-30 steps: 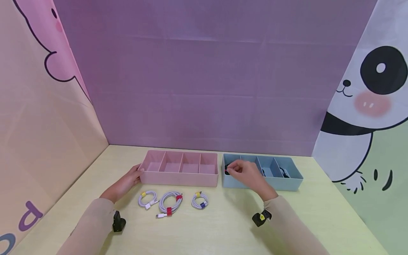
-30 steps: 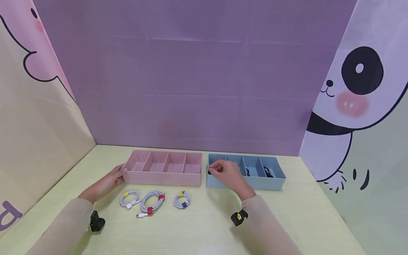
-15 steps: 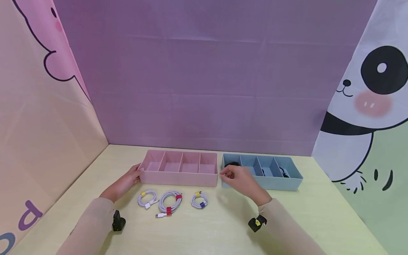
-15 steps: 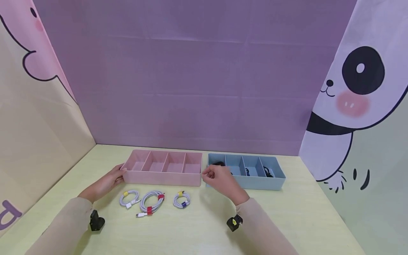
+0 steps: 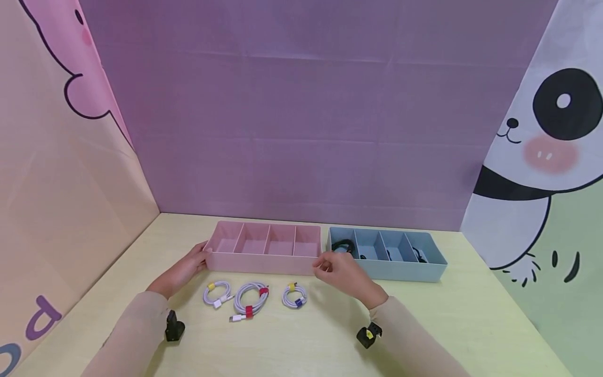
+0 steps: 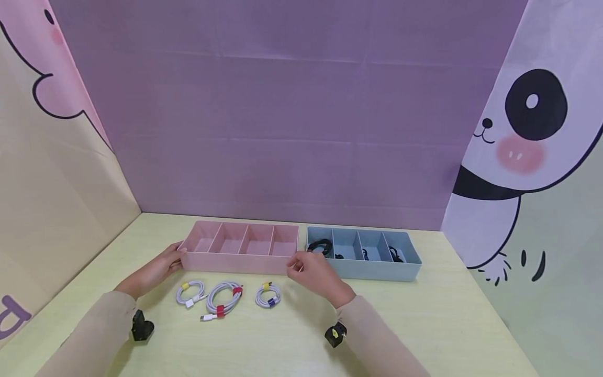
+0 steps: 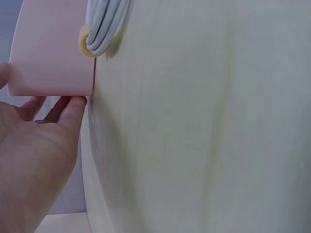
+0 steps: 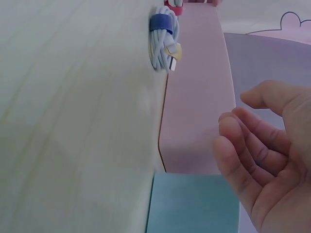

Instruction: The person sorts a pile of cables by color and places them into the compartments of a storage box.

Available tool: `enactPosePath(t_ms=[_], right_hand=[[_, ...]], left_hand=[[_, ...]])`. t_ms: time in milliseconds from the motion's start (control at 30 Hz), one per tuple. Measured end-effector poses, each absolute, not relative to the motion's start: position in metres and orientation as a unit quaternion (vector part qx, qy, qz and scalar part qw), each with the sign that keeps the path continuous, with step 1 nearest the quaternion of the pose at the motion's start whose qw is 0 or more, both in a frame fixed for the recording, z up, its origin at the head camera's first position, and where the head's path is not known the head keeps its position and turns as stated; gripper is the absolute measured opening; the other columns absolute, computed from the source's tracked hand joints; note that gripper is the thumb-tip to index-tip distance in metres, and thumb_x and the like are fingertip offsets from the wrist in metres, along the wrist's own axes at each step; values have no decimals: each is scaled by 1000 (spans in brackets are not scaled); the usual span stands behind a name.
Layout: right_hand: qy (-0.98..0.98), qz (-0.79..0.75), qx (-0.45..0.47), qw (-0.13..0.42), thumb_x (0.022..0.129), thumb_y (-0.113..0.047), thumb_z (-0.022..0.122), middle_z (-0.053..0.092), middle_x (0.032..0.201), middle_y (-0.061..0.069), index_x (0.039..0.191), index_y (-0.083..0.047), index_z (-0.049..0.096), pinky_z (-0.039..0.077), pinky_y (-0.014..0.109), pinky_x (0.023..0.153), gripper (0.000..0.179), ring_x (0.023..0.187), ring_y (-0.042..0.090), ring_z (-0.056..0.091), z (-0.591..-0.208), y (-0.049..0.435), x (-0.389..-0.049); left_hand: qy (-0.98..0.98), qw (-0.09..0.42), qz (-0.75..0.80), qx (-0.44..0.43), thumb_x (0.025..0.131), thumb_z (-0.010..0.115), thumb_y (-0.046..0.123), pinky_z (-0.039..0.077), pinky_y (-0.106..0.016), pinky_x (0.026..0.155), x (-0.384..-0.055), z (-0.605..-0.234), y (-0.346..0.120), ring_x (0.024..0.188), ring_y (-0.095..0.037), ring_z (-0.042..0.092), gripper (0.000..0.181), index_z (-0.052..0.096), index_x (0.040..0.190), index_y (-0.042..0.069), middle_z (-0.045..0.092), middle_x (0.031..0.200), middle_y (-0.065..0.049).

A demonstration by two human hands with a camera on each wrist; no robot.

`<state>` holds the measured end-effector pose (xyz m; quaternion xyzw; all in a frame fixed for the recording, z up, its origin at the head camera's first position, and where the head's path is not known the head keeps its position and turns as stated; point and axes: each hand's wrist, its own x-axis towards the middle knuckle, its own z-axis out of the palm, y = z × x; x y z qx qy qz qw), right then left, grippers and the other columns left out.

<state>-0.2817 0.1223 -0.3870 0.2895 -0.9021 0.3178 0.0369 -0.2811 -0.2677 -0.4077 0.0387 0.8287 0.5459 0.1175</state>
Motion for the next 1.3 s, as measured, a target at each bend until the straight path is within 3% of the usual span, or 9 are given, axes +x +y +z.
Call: enactPosePath(t_ms=[567, 867, 1300], right_hand=[[-906, 280, 317, 13, 83, -25, 66, 58, 72, -13, 85, -17, 67, 47, 19, 58, 8, 67, 2, 54, -400, 103, -280], [-916, 272, 293, -28, 82, -29, 67, 58, 71, -12, 85, -16, 68, 46, 19, 56, 14, 64, 4, 53, -405, 96, -278], [-922, 273, 270, -51, 82, -26, 68, 56, 70, -11, 81, -16, 68, 46, 20, 54, 10, 63, 7, 51, -408, 88, -278]], left_hand=[[841, 126, 526, 29, 92, 28, 59, 16, -50, 107, -282, -407, -268, 133, -38, 17, 81, -4, 146, 9, 4, 150, -19], [836, 123, 533, 36, 92, 30, 59, 16, -50, 108, -279, -405, -268, 133, -39, 16, 83, -5, 146, 8, 2, 149, -20], [829, 122, 545, 37, 98, 28, 46, 17, -49, 108, -280, -406, -268, 132, -39, 18, 70, -4, 146, 6, 4, 149, -21]])
